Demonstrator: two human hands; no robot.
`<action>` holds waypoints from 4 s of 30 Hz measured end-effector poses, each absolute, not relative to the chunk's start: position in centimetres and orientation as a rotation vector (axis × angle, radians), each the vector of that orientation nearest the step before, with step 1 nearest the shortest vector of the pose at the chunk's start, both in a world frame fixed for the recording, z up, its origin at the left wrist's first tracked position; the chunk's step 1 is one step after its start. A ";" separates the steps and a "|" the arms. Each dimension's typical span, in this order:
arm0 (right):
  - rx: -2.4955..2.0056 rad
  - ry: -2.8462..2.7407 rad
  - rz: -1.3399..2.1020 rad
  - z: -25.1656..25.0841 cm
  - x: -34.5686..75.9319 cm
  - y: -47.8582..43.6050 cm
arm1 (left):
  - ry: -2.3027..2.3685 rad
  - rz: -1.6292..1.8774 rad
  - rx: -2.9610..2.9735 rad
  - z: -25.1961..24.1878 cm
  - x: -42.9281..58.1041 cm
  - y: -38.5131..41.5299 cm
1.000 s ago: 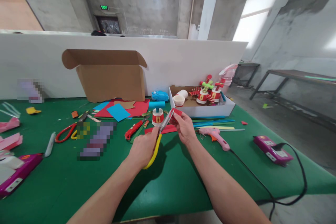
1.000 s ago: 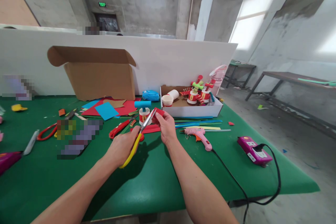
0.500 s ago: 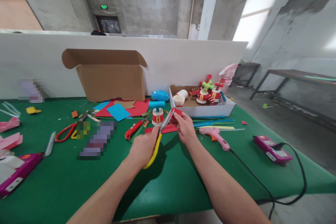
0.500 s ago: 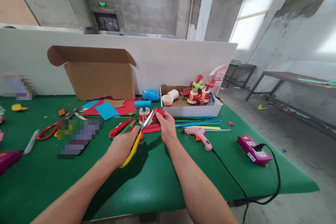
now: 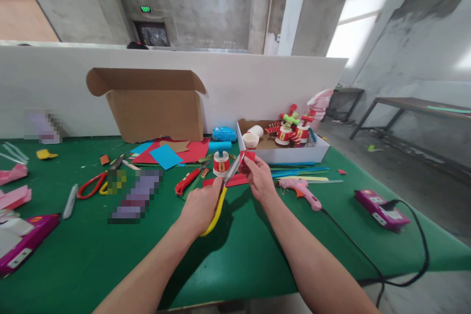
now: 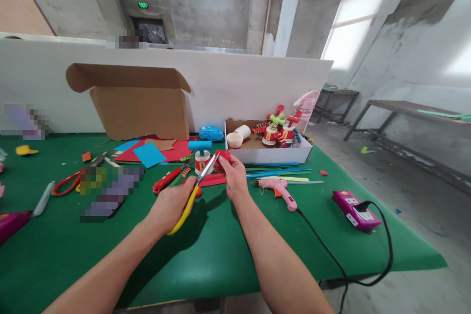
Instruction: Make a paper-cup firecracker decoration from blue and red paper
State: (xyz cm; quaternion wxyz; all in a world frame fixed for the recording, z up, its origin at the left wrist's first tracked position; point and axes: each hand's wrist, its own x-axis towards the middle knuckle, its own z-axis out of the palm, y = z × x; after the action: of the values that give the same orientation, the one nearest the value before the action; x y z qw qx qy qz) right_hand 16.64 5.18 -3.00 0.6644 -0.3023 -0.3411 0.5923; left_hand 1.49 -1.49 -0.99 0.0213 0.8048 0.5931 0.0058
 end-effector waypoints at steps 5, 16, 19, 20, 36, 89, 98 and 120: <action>-0.682 -0.772 1.340 -3.0 16.7 5.2 | 1.835 0.006 2.480 -0.7 1.6 -1.6; -0.695 -0.776 1.334 -2.9 16.7 5.2 | 1.838 0.014 2.487 -1.0 1.5 -1.5; -0.693 -0.774 1.334 -2.8 16.8 5.2 | 1.837 0.013 2.481 -0.9 1.5 -1.5; -0.695 -0.776 1.333 -2.8 16.8 5.2 | 1.839 0.010 2.479 -0.9 1.5 -1.6; -0.708 -0.787 1.348 -3.1 16.9 5.4 | 1.822 0.052 2.470 -0.9 1.5 -1.6; -0.709 -0.798 1.401 -2.8 17.3 5.4 | 1.845 0.009 2.463 -0.8 1.6 -1.7; -0.716 -0.804 1.392 -2.7 17.4 5.4 | 1.838 0.020 2.490 -0.9 1.4 -1.7; -0.776 -0.878 1.370 -2.2 18.1 5.4 | 1.815 0.035 2.514 -1.0 1.4 -1.7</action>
State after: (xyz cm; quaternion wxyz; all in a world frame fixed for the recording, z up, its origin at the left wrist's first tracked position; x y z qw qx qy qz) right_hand 18.10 5.37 -2.24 0.6206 -0.3375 -0.3817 0.5960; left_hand 1.38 -1.75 -1.05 0.0206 0.8106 0.5851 0.0113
